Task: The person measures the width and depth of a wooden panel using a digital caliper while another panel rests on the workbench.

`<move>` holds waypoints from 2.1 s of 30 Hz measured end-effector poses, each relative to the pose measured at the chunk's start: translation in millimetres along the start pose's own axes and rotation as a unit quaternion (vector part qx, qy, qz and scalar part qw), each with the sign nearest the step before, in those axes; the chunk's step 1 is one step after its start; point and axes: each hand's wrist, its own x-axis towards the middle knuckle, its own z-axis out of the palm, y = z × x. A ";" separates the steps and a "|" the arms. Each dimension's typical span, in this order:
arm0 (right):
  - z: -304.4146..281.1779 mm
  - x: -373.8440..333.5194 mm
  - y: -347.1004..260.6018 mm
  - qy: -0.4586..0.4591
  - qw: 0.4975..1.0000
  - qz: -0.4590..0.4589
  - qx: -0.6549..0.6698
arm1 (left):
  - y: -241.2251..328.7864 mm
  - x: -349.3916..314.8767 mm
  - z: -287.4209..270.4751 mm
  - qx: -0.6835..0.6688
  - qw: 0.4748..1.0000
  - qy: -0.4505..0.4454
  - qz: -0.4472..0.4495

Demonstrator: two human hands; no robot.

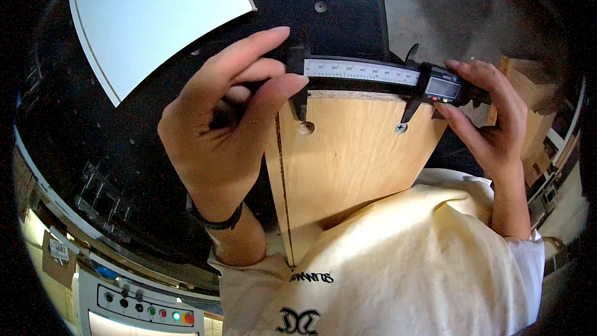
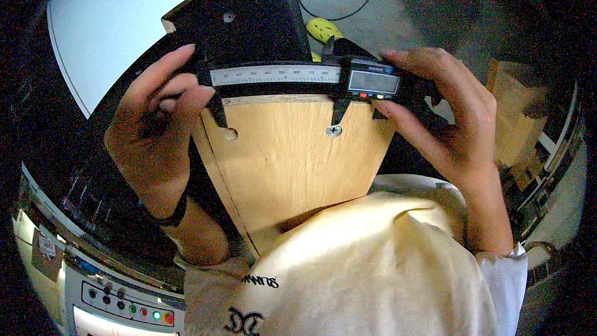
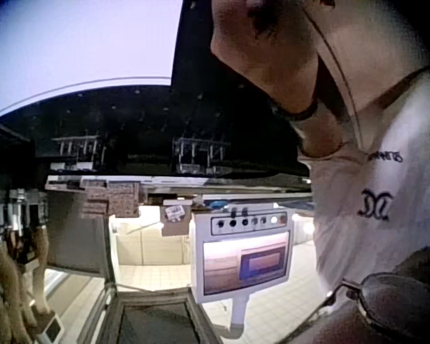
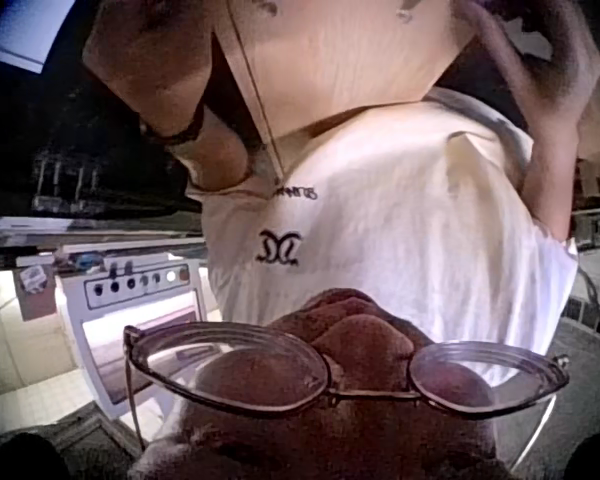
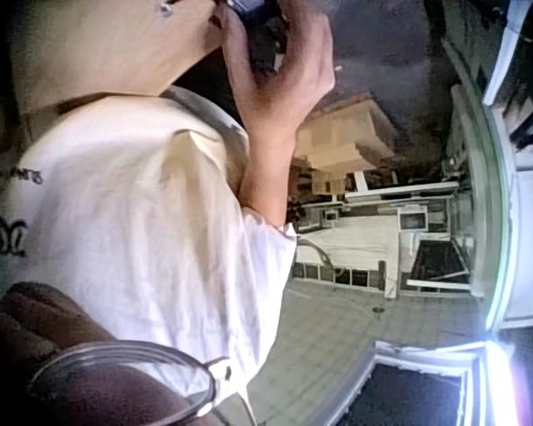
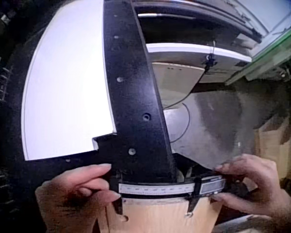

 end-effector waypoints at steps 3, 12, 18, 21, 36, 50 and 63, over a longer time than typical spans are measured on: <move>1.2 0.7 1.7 0.005 1.000 -0.001 0.021 | 4.1 -0.3 -1.1 0.013 1.000 -0.010 -0.017; -2.9 -5.9 11.3 0.005 1.000 0.013 0.008 | 1.5 -1.9 1.3 0.007 1.000 -0.012 -0.002; -0.5 -3.9 11.8 0.004 1.000 0.012 0.016 | 0.7 -1.4 -1.3 0.014 0.999 -0.036 -0.006; -2.3 -1.2 12.7 0.001 1.000 -0.011 0.009 | 2.2 -1.5 -6.4 -0.013 0.996 -0.075 -0.037; -1.3 -8.8 16.8 -0.010 1.000 0.020 0.005 | 3.0 2.3 -6.8 -0.011 0.995 -0.098 -0.022; -1.6 -10.4 16.9 -0.015 0.999 0.044 -0.005 | -1.0 4.5 -4.1 -0.020 0.996 -0.083 0.014; -2.7 -10.5 16.8 -0.012 0.998 0.065 0.001 | -0.6 4.5 -3.1 -0.023 0.996 -0.084 0.015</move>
